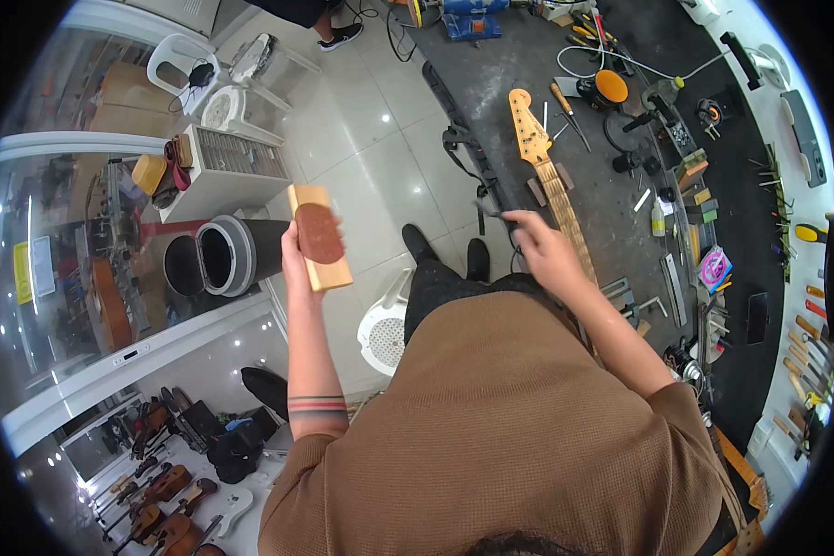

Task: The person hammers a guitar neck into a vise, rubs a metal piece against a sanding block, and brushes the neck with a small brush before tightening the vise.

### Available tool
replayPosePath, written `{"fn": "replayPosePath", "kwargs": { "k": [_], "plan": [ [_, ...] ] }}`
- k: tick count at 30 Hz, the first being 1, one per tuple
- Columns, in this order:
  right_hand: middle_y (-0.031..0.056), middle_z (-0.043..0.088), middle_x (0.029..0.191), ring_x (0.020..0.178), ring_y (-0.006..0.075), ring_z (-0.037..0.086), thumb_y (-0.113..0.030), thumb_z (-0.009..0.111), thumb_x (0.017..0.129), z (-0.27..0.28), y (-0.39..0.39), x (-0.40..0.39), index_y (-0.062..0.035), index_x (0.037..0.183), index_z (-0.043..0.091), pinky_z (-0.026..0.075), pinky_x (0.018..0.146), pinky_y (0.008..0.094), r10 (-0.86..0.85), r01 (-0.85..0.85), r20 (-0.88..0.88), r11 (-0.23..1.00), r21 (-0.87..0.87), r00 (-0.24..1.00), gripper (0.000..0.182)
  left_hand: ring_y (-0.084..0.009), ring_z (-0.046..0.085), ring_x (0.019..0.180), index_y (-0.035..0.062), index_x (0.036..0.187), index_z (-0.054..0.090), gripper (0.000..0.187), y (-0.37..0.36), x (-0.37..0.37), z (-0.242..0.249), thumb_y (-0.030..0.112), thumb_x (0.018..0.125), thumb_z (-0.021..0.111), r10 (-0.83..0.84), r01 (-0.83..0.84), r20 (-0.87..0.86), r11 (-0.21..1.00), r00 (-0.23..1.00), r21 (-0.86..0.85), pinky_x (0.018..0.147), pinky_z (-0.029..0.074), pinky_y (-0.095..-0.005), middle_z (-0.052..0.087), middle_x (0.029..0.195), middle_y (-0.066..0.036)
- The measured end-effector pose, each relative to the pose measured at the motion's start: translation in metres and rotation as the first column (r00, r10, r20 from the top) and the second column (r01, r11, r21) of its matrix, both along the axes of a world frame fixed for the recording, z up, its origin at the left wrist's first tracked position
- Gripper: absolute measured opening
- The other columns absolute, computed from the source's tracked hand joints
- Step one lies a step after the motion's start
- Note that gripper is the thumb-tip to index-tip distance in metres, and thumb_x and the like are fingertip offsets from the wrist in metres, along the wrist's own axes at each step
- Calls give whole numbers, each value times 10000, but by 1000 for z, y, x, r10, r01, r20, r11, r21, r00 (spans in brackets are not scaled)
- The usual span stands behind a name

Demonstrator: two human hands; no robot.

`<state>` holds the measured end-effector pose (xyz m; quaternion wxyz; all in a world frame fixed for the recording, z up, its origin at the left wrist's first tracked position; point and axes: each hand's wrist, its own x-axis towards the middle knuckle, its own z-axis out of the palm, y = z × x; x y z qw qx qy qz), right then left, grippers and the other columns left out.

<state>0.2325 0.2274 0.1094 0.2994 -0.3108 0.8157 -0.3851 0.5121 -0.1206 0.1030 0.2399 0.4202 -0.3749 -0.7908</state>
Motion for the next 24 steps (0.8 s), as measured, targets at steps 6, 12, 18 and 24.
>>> {"fn": "replayPosePath", "kwargs": {
  "k": [6,12,18,24],
  "plan": [
    [118,830,1072,934,372,796,-191,660,1145,14,-78,38,-251,1486,703,610,768,494,351,-411,-222,838,-360,910,348,-353,764,1042,3,1573,575,705,44,-53,-5,568,1159,491,-182,304,-406,916,896,261,863,661,-499,746,1318,-270],
    [74,801,978,829,330,780,-147,684,1096,15,-89,38,-247,1448,732,595,654,468,387,-523,-387,774,-358,837,369,-355,714,1088,75,1529,637,649,57,-61,7,585,1161,472,-186,366,-465,868,866,335,895,606,-523,723,1342,-256],
    [83,762,868,741,333,756,-124,735,1060,20,-88,35,-225,1404,779,584,629,452,366,-553,-486,766,-327,794,361,-357,721,1098,67,1537,624,658,70,-64,17,581,1158,465,-194,352,-386,848,902,397,921,609,-519,711,1336,-285],
    [75,738,855,737,321,744,-104,744,1037,19,-79,33,-227,1452,756,582,631,446,459,-631,-497,730,-262,737,433,-369,724,1110,82,1552,616,682,45,-68,5,613,1152,464,-174,419,-590,854,789,308,945,608,-533,686,1392,-314]
  ]
}}
